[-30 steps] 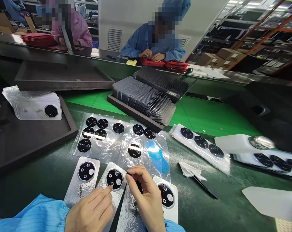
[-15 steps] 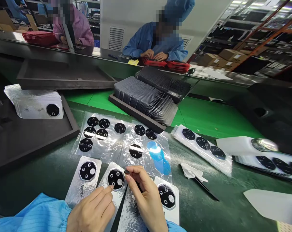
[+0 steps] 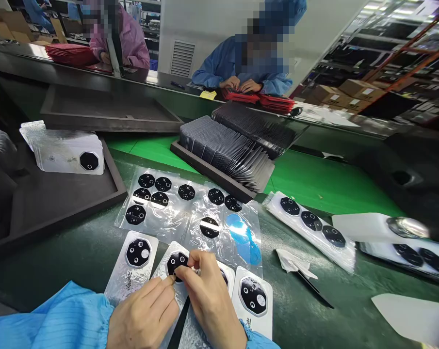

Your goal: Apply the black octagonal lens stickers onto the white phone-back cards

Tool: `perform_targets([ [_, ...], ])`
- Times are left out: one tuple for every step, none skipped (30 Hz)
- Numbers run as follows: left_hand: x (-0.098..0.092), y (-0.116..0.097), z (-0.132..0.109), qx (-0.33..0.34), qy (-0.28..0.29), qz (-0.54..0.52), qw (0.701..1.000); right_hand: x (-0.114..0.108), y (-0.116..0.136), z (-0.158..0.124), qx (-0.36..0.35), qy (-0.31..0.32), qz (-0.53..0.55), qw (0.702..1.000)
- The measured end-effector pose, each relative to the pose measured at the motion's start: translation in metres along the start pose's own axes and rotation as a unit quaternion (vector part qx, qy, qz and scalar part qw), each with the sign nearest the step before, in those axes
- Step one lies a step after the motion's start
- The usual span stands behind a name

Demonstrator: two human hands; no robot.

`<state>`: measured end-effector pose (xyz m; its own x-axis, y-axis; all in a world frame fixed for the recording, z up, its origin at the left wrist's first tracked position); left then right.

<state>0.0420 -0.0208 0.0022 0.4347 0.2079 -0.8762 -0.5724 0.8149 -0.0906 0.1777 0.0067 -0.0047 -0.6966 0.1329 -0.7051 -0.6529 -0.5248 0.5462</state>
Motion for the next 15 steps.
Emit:
perform_targets([
  [0.0005, 0.0000, -0.0004, 0.002, 0.002, 0.003, 1.000, 0.0007, 0.0001, 0.0003, 0.001, -0.002, -0.003, 1.000],
  [0.0007, 0.0000, -0.0006, 0.002, 0.003, 0.004, 1.000, 0.0011, -0.0005, 0.0007, 0.005, -0.001, -0.001, 1.000],
  [0.0008, 0.0001, -0.0008, 0.002, 0.003, 0.006, 1.000, 0.0013, -0.0016, 0.0012, 0.010, 0.002, 0.004, 1.000],
  [0.0009, 0.0001, -0.0009, 0.002, 0.004, 0.006, 1.000, 0.0013, -0.0032, 0.0017, 0.015, 0.006, 0.011, 1.000],
  [0.0010, 0.0003, -0.0008, 0.000, 0.005, 0.004, 1.000, 0.0009, -0.0047, 0.0021, 0.018, 0.010, 0.018, 1.000],
  [0.0010, 0.0004, -0.0006, -0.001, 0.005, 0.003, 1.000, 0.0003, -0.0060, 0.0023, 0.019, 0.011, 0.023, 0.999],
  [0.0011, 0.0006, -0.0002, -0.003, 0.007, 0.002, 1.000, -0.0006, -0.0070, 0.0023, 0.019, 0.008, 0.025, 0.999],
  [0.0012, 0.0007, 0.0004, -0.004, 0.009, 0.002, 1.000, -0.0014, -0.0077, 0.0023, 0.019, 0.004, 0.023, 1.000],
  [0.0011, 0.0007, 0.0011, -0.004, 0.011, 0.002, 1.000, -0.0016, -0.0080, 0.0023, 0.020, 0.005, 0.018, 1.000],
  [0.0007, 0.0008, 0.0020, -0.005, 0.011, 0.003, 1.000, -0.0013, -0.0079, 0.0023, 0.020, 0.010, 0.010, 1.000],
  [0.0000, 0.0009, 0.0030, -0.004, 0.010, 0.004, 1.000, -0.0008, -0.0074, 0.0024, 0.018, 0.018, 0.000, 1.000],
  [-0.0010, 0.0009, 0.0041, -0.004, 0.010, 0.006, 1.000, -0.0002, -0.0067, 0.0025, 0.016, 0.029, -0.010, 0.999],
  [-0.0024, 0.0011, 0.0053, -0.004, 0.007, 0.007, 1.000, 0.0000, -0.0059, 0.0026, 0.012, 0.036, -0.018, 0.999],
  [-0.0039, 0.0013, 0.0066, -0.003, 0.005, 0.008, 1.000, -0.0006, -0.0051, 0.0027, 0.007, 0.036, -0.022, 0.999],
  [-0.0053, 0.0015, 0.0079, -0.003, 0.005, 0.010, 1.000, -0.0018, -0.0047, 0.0028, 0.006, 0.030, -0.024, 0.999],
])
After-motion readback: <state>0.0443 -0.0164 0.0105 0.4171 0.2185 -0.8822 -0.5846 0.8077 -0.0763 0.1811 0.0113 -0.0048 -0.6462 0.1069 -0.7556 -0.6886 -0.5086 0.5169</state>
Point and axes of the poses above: each hand's wrist, its own z-axis towards the middle knuckle, its own x-axis out of the palm, y = z × x, the point moved 4 cm from there along z, towards the middle knuckle, and after that the axes turned 2 degrees about -x, right-handed, at the moved point
